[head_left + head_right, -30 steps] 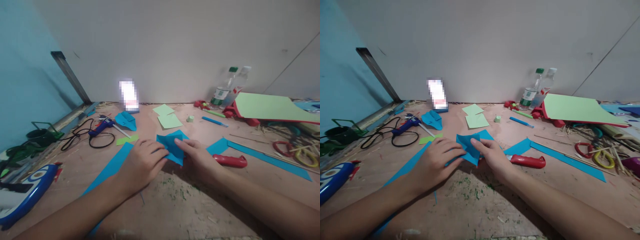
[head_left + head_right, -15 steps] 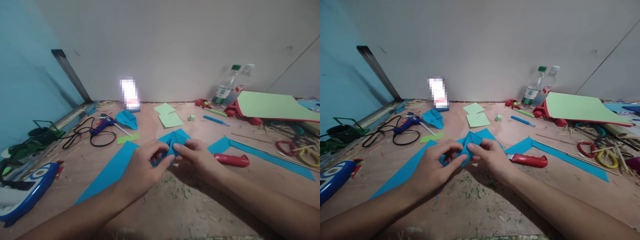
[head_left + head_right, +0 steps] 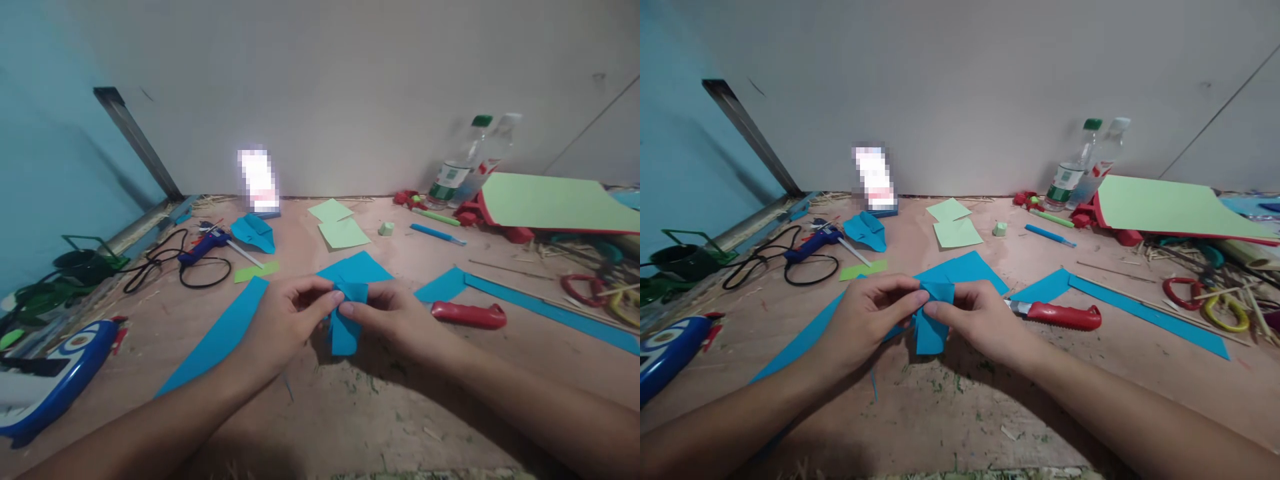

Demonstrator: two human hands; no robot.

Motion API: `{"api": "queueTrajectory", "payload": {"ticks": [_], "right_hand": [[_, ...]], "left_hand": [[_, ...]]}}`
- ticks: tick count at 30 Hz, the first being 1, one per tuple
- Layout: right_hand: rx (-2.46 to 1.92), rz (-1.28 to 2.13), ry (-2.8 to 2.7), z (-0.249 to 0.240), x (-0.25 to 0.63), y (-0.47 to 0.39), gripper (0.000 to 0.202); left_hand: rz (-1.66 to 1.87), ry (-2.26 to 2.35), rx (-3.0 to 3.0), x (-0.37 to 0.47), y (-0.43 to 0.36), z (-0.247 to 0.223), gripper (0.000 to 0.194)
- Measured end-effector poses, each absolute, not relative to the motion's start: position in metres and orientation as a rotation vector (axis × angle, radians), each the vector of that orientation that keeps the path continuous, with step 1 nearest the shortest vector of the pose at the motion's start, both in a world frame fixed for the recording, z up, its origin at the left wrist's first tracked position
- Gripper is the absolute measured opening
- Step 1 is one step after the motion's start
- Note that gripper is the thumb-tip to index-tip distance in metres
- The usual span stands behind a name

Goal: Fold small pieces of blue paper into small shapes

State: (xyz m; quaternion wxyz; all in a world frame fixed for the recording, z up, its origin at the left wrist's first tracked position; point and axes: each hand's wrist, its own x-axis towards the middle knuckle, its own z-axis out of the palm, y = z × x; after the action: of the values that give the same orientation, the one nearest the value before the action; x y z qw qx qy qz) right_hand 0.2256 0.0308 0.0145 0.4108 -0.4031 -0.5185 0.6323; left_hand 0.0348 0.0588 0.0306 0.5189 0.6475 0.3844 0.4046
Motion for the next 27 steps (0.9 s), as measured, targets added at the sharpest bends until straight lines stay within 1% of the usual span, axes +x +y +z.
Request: {"api": "queueTrajectory", "payload": {"ticks": [4,9,18,27], "right_hand": [[-0.976,1.563,-1.331,0.024,0.223,0.027,0.032],[-1.011,1.498,-1.421,0.029,0.224,0.026,0.033],[-1.050,1.453,-1.451,0.025,0.224,0.027,0.030],[-1.071,1.414,-1.476,0.026,0.225,0.026,0.029]], "left_hand": [[0.911,0.922,1.572,0.033,0.058,0.032,0.022],[0.886,0.926,1.600,0.031,0.057,0.034,0.026],[0.955,0.898,1.574,0.034,0.058,0.034,0.016],[0.952,0.911,1.593,0.032,0.059,0.030,0.017]]}}
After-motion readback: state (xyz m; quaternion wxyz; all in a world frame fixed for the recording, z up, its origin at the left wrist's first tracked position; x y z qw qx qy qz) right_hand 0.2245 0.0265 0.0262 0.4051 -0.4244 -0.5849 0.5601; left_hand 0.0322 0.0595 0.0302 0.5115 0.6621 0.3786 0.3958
